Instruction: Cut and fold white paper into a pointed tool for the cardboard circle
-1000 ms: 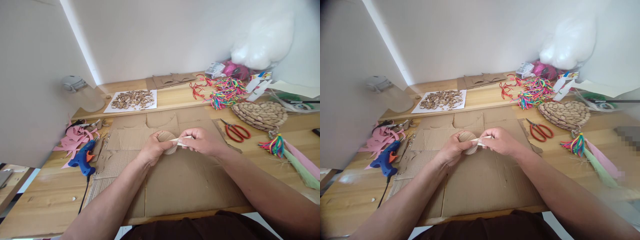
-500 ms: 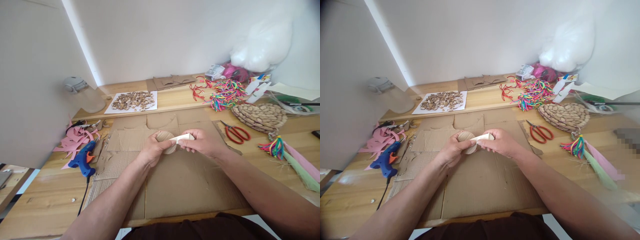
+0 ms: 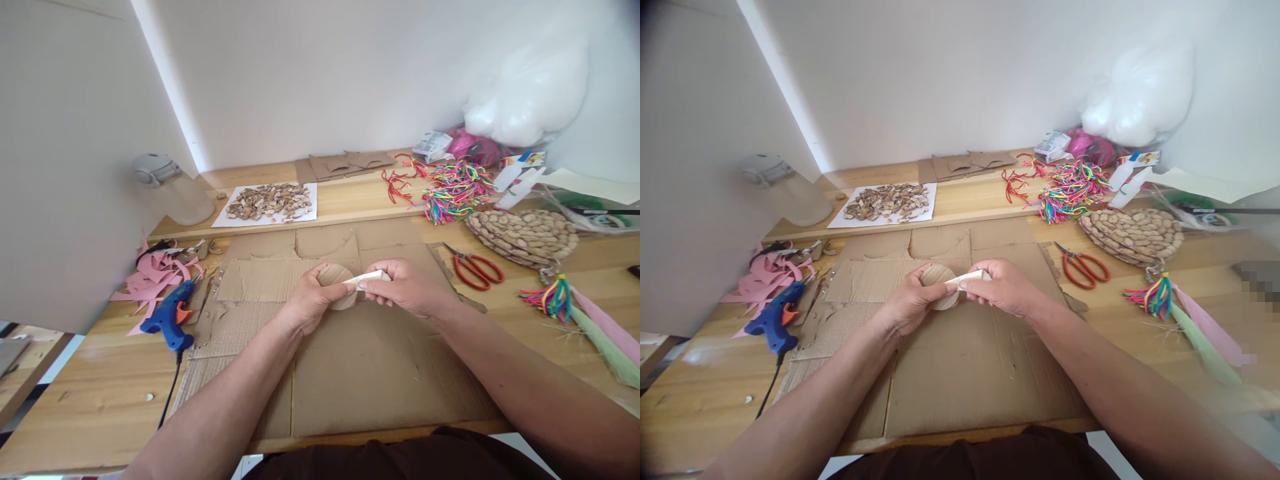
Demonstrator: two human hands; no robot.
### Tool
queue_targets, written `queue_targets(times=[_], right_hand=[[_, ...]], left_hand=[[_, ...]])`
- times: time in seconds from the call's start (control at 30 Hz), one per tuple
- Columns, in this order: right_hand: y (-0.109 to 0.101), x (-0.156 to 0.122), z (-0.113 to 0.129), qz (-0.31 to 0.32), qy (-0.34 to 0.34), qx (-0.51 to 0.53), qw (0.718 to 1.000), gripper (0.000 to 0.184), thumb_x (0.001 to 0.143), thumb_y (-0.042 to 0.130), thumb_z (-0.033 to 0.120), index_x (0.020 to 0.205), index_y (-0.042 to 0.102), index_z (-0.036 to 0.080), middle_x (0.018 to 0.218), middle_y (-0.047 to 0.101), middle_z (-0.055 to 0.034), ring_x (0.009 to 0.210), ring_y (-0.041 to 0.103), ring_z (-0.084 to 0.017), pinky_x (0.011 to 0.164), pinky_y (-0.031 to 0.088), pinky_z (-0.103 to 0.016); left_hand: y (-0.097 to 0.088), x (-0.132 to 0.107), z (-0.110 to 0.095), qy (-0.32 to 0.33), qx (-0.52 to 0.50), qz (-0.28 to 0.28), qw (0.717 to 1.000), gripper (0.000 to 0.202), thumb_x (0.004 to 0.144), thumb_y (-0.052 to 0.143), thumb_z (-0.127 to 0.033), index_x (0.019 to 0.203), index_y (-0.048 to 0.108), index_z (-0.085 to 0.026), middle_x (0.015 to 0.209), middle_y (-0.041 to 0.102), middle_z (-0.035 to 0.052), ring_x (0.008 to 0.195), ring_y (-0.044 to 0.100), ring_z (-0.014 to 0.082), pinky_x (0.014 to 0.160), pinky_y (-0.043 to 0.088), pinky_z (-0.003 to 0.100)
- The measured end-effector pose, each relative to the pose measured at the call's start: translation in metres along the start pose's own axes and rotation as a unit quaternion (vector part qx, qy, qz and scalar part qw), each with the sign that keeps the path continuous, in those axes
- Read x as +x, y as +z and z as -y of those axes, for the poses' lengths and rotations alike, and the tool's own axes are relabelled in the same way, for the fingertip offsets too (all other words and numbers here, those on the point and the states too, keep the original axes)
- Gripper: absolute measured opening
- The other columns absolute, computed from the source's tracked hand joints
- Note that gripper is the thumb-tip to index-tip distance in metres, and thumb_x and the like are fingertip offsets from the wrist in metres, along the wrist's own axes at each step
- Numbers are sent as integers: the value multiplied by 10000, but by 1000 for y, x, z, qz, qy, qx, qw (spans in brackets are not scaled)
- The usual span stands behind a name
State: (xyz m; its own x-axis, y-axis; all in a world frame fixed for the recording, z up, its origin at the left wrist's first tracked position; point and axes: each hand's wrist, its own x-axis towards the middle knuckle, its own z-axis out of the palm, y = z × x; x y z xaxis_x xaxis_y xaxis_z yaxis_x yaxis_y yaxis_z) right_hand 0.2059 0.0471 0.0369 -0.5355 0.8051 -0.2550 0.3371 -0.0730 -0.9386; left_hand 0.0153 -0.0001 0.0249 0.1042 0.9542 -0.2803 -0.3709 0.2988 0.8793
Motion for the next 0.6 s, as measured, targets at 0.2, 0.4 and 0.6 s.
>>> queue_targets(times=[0.2,0.4,0.6], right_hand=[[-2,2,-2,-1,-7,-9,1000,214,839,644,350,752,625,155,643,614,3,536,494,-75,472,358,-199],[-3,4,-4,-5,-9,-9,1000,217,846,639,350,750,626,156,635,605,5,524,483,-72,464,354,-197],[-3,2,-2,-10,-5,-13,1000,218,850,634,361,775,639,157,643,605,4,520,481,-73,459,348,-197]], left_hand=[[2,-1,-2,-2,-37,9,999,396,595,880,-267,851,608,-137,738,659,14,638,626,127,614,518,239],[2,2,-5,-49,-94,4,994,457,793,693,-562,863,659,-112,787,696,98,708,673,194,647,559,287],[2,3,-7,-69,-127,-40,989,496,905,521,-588,929,664,-114,891,721,133,856,704,231,738,584,313]])
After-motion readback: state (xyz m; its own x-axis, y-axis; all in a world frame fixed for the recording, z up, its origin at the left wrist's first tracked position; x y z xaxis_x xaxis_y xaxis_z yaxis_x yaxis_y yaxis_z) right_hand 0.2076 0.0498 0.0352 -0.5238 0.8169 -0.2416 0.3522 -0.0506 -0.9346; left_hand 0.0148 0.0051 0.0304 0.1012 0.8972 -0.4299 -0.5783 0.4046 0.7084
